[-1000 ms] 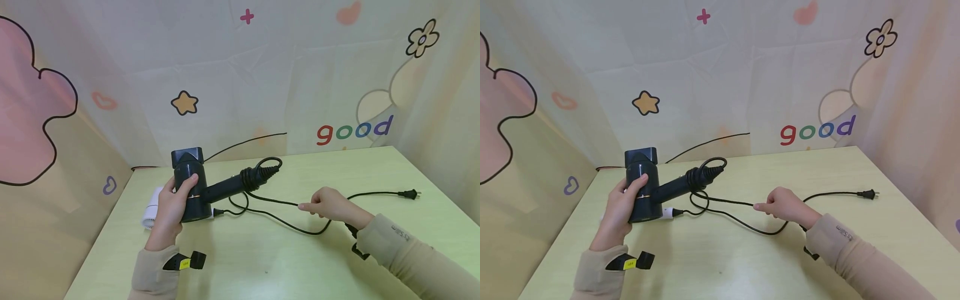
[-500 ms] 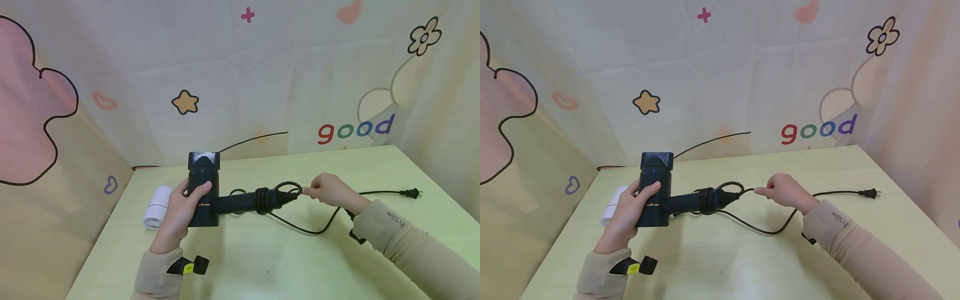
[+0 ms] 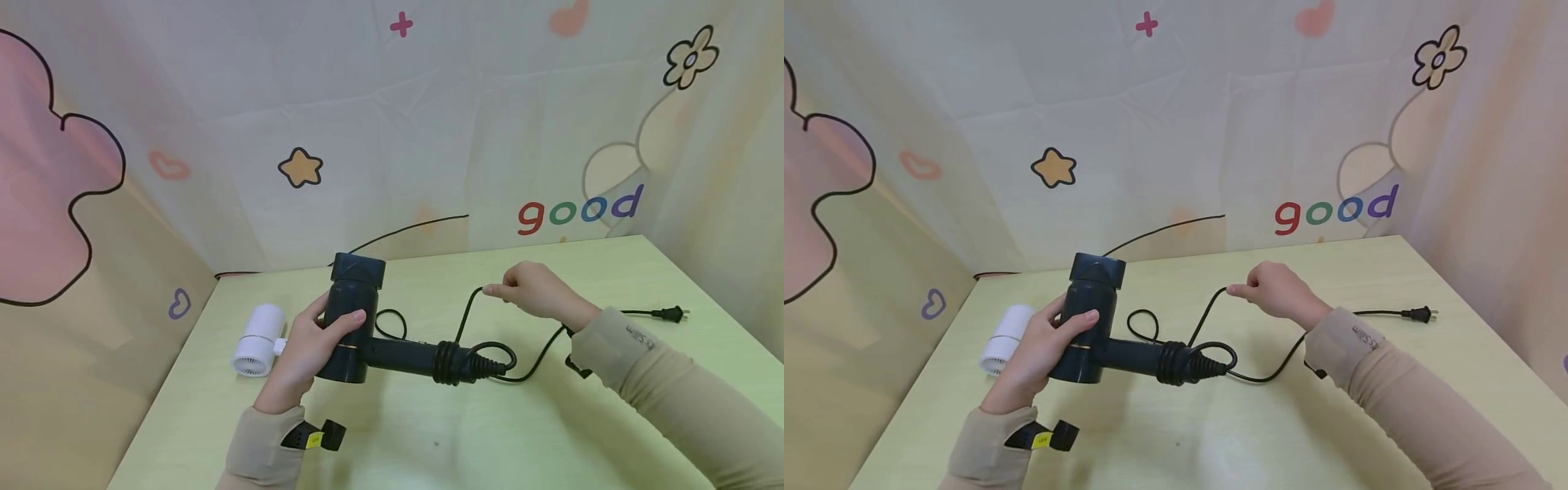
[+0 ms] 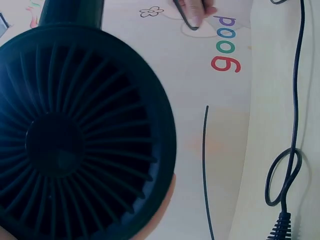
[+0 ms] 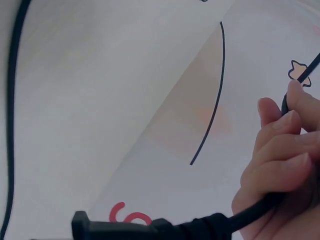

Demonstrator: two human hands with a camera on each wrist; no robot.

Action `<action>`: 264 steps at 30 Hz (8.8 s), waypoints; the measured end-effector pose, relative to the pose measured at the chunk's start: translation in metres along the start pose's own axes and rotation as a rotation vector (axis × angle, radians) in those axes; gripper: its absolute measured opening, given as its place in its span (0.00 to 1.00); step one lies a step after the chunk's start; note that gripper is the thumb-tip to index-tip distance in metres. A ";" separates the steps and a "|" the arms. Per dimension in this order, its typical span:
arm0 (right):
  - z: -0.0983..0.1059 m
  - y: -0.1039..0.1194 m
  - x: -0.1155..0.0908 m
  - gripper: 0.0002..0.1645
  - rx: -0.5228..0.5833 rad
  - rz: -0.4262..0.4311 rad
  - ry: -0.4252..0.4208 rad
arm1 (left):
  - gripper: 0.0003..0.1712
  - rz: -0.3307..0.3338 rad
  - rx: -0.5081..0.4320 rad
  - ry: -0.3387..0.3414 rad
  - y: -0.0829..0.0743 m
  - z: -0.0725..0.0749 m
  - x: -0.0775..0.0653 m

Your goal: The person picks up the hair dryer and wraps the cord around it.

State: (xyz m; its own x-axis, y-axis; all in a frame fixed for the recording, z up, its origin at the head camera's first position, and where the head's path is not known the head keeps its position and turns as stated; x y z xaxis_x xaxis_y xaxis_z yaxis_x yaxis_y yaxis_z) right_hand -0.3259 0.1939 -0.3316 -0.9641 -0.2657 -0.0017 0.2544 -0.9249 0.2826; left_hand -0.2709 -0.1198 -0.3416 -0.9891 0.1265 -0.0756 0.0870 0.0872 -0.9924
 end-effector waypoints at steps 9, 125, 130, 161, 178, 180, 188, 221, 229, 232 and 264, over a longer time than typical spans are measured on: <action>0.038 0.016 0.009 0.27 -0.061 0.012 -0.136 | 0.35 -0.006 0.087 0.024 0.001 -0.003 0.005; -0.064 0.095 -0.109 0.12 0.467 0.526 0.182 | 0.41 -0.296 0.152 -0.478 -0.016 0.033 0.020; -0.071 0.083 -0.099 0.16 0.460 0.449 0.197 | 0.38 -0.253 0.085 -0.434 -0.015 0.030 0.021; -0.078 0.043 -0.033 0.11 0.203 0.187 0.004 | 0.40 -0.142 -0.018 -0.332 -0.013 0.020 0.015; -0.081 0.030 -0.015 0.16 0.241 0.088 0.037 | 0.46 -0.090 -0.038 -0.303 -0.011 0.018 0.011; -0.080 0.030 -0.014 0.15 0.254 0.094 0.038 | 0.47 -0.086 -0.037 -0.301 -0.011 0.018 0.011; -0.071 0.031 -0.010 0.15 0.248 0.151 0.013 | 0.45 -0.083 -0.016 -0.272 -0.009 0.015 0.010; -0.011 0.047 -0.005 0.11 0.127 0.232 -0.095 | 0.35 -0.025 0.061 0.014 0.003 -0.002 0.008; 0.008 0.055 -0.010 0.10 0.070 0.282 -0.075 | 0.40 -0.036 0.184 0.021 0.002 -0.002 0.005; 0.015 0.058 -0.013 0.09 0.052 0.299 -0.082 | 0.39 -0.060 0.203 0.026 0.000 -0.003 0.005; 0.057 0.108 -0.047 0.03 -0.013 0.451 -0.243 | 0.42 -0.214 0.360 -0.146 -0.006 0.007 0.011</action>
State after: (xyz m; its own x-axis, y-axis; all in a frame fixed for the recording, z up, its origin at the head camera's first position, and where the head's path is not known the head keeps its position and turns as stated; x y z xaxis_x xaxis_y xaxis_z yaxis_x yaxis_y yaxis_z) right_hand -0.2571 0.1224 -0.2467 -0.7474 -0.5701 0.3413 0.6490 -0.7363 0.1914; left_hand -0.2828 -0.1257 -0.3372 -0.9890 -0.0005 0.1481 -0.1430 -0.2573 -0.9557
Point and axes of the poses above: each hand's wrist, its own x-axis towards the middle knuckle, its own z-axis out of the back of the hand, y = z × x, the point moved 8 cm from there along x, towards the middle knuckle, and after that the axes turned 14 degrees about -x, right-handed, at the moved point
